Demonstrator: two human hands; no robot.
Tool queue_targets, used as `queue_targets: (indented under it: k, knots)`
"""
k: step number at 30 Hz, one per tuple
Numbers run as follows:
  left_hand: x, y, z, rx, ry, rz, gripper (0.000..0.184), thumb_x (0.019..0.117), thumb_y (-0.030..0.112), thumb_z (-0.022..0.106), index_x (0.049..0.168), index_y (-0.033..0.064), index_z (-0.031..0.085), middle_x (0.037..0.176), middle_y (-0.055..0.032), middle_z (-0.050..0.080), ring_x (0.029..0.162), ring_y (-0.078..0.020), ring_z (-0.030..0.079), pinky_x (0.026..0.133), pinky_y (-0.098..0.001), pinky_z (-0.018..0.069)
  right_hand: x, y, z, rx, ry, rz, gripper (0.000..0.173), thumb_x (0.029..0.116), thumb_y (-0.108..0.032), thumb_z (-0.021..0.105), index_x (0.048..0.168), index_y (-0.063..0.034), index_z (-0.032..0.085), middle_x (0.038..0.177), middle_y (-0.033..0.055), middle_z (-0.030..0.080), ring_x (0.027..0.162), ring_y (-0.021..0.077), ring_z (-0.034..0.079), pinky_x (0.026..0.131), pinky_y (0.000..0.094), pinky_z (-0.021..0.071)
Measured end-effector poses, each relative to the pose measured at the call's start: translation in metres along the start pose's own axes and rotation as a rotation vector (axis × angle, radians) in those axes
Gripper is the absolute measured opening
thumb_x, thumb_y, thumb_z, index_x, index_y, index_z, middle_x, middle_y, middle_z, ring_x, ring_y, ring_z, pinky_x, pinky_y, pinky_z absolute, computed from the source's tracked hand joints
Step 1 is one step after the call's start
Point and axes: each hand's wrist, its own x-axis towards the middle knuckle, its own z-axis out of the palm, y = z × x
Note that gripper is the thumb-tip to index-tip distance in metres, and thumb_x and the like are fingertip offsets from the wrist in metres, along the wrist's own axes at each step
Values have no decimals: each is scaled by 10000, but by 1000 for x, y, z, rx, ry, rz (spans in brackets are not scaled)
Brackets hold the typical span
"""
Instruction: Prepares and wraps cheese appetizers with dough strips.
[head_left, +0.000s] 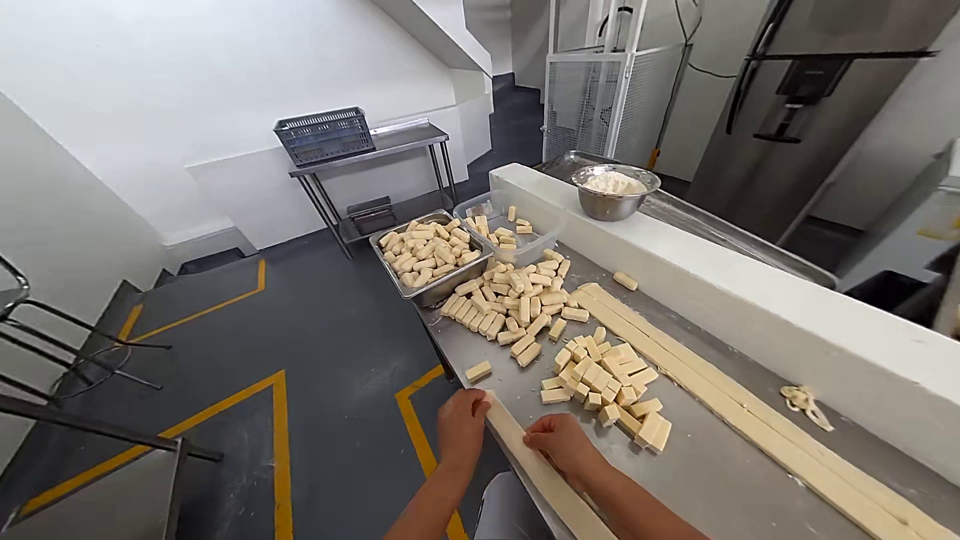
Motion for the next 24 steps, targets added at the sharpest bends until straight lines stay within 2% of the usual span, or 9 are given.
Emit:
queue_targets:
  k: [2,6,10,12,14,17,20,22,24]
  knots:
    - [0,-29,29,72,176,181,221,989,46,594,1105,-77,737,1214,-243,699,1192,-394,651,1084,-500,475,-6,9,1,103,-36,34,101,970,-104,678,984,-4,678,701,6,602,559,69,531,547,241,459]
    - [-13,-62,71,60,471,527,201,881,-87,605,990,-66,772,1130,-223,738,1076,-425,710,988,-622,514,-37,36,-13,229,-93,83,108,996,-129,650,938,-41,677,612,-35,572,462,30,456,459,198,387]
    - [-17,-70,64,-7,434,572,191,866,-29,642,994,-22,784,1106,-173,751,1011,-341,727,918,-457,583,-68,61,-36,270,-165,38,135,1005,-76,587,919,-63,691,629,-70,590,478,-4,438,462,173,358]
    - [-14,-73,59,-81,389,537,225,876,-8,658,1071,-35,768,1192,-213,717,1101,-372,704,965,-484,567,-73,68,-38,218,-123,-56,129,982,-57,585,902,-73,685,666,-73,594,546,4,498,530,188,417]
    - [-16,-76,64,-109,380,552,200,889,-9,638,1029,-37,778,1178,-213,728,1143,-390,691,996,-498,553,-70,66,-31,64,-7,-185,92,966,-93,629,952,-12,670,805,17,609,696,80,564,666,270,479]
    - [-16,-64,61,-153,327,559,180,891,-24,634,981,-25,790,1124,-180,751,1063,-301,736,945,-416,590,-53,46,-16,-35,131,-324,384,919,-181,747,1184,69,627,1188,218,639,1078,290,654,936,433,552]
    - [-19,-31,36,-329,177,533,184,886,-6,654,1017,-21,782,1145,-150,752,1096,-238,727,1004,-426,563,-21,16,-12,-44,69,-480,741,863,-231,811,1460,48,470,1443,213,556,1327,289,559,1110,432,466]
    - [-24,-11,16,-546,52,466,171,891,-28,671,1035,-34,762,1156,-138,742,1081,-181,719,963,-352,589,-4,-3,-11,27,-121,-478,689,893,-187,782,1466,25,464,1343,153,641,1217,216,630,1065,394,501]
    - [-28,1,8,-625,32,418,173,878,-50,680,1035,-44,751,1141,-136,743,1023,-149,728,893,-306,611,2,-9,-12,226,-323,-371,364,952,-72,674,1289,21,573,1055,92,728,929,159,720,885,351,593]
